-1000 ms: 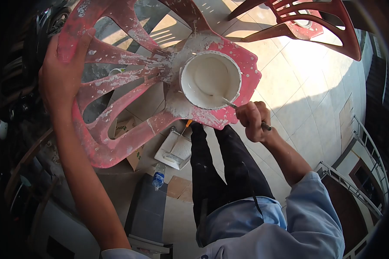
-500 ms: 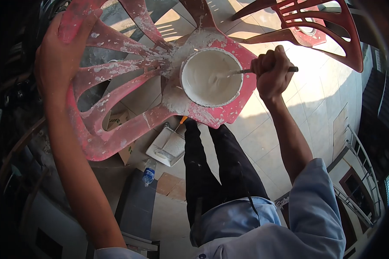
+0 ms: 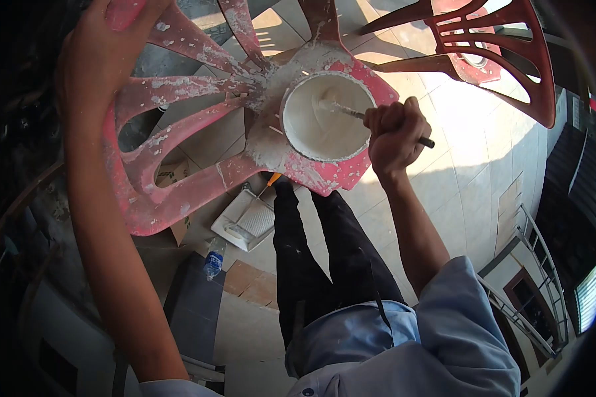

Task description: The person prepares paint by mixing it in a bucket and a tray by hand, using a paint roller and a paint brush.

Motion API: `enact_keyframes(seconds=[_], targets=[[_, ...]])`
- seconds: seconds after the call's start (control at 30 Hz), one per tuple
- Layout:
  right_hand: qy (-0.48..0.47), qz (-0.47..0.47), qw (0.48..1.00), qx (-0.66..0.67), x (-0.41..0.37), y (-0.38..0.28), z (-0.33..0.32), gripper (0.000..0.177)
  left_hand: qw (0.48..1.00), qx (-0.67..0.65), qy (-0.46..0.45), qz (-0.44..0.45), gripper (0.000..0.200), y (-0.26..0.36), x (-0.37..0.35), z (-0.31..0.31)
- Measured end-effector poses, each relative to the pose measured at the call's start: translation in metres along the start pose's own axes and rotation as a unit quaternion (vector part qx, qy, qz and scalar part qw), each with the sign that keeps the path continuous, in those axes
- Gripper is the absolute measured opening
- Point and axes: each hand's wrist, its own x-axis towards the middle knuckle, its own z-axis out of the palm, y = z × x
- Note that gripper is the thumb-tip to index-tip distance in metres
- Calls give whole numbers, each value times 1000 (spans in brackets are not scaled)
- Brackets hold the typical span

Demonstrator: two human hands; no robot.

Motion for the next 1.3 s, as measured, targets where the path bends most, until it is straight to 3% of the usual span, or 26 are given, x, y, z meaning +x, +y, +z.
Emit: enact_keyframes(seconds=[0.03,0.1,0.13,0.2,0.23,0.3,0.37,0.43,0.47,0.5,0.6,0.7,0.73,0.77,0.83,0.9,0.97,1.03,1.1,1.13,1.2,1.23,1.27,1.3], targets=[[3,41,998,40,-23,1,-10,48,999,-10,19,33,46,3,-4,-2],[-97,37,994,-45,-40,-14,-21,49,998,-13,20,59,47,-3,-9,-5],[-103,47,992,-60,-23,-14,-27,50,999,-6,7,52,48,-8,-8,-5],[-53,41,990,-124,32,-25,-7,53,999,-17,-31,17,48,-10,-7,-5],[-72,-19,985,-157,50,-28,8,53,999,-22,-49,-1,48,-11,-7,-5],[-37,-57,988,-136,37,-15,18,50,991,-43,-91,-88,49,-27,8,9],[-10,-3,1000,-9,-15,0,3,47,976,-50,-119,-175,50,-47,29,11],[-80,39,995,-51,-39,-6,-18,41,982,-5,-107,-158,52,-56,21,4],[-71,75,994,-46,-23,-12,-25,44,991,38,-82,-95,54,-32,5,-2],[-61,108,991,-44,3,-17,-24,48,993,39,-65,-89,54,-24,3,-2],[-80,-2,992,-93,59,-18,2,47,996,57,15,-63,56,-14,-6,10],[-40,10,997,-65,10,1,15,47,996,49,12,-69,54,-30,1,18],[-89,57,994,-16,-17,5,0,47,995,43,-40,-84,55,-14,4,-1],[-135,78,988,-17,-34,4,-17,47,996,45,-34,-75,54,-17,2,0],[-152,60,985,-57,-14,-8,-34,47,997,49,-23,-57,54,-24,-4,2],[-85,75,986,-120,41,-24,-16,49,996,59,-32,-53,54,-13,-5,-3],[-87,-15,983,-161,65,-26,15,51,996,49,-22,-72,56,-1,-4,2],[-71,-15,994,-79,34,-6,21,50,995,47,-35,-83,59,-7,0,1],[-60,99,993,-9,-14,-6,4,45,994,64,-24,-81,63,-14,3,1],[-79,102,991,-31,-17,-8,-12,46,994,64,-34,-87,64,-13,3,0],[-72,111,988,-79,5,-23,-34,49,995,79,-13,-61,65,-15,-5,5],[-125,109,986,-21,34,-19,-58,39,995,86,-2,-49,65,-16,-9,8],[-106,81,984,-118,53,-37,-35,42,997,59,-17,-53,65,-12,-9,6],[-134,56,987,-73,69,-35,-26,47,996,50,-28,-67,64,-7,-6,3]])
